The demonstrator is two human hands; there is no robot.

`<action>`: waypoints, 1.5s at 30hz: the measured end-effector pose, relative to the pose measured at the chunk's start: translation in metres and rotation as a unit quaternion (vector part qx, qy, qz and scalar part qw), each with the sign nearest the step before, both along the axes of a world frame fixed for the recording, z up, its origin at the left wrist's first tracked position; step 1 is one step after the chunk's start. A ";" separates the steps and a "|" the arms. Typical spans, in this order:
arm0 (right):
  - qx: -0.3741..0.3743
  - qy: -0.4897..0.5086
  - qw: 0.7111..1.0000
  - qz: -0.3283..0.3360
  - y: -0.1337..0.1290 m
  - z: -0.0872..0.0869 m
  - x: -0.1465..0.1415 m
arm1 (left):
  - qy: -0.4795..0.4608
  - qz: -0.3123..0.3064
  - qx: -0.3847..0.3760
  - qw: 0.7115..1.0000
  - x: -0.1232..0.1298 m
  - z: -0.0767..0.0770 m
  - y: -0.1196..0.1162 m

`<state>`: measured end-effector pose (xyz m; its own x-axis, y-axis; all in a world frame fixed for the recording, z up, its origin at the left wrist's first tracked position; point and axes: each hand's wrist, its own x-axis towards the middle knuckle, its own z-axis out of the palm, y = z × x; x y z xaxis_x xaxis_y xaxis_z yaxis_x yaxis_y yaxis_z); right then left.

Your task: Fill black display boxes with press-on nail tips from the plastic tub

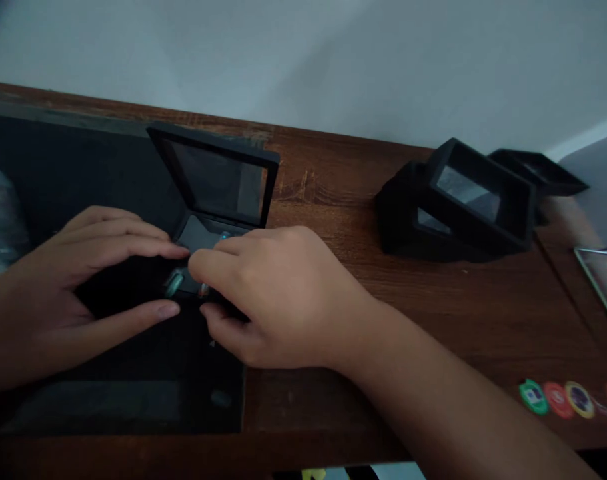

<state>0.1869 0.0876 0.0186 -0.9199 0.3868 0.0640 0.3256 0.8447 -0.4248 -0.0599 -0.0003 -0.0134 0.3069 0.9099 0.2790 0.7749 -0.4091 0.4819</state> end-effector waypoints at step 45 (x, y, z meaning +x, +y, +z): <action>-0.049 0.025 0.996 -0.076 0.001 0.004 0.002 | 0.041 0.038 0.021 0.998 -0.007 -0.002 -0.003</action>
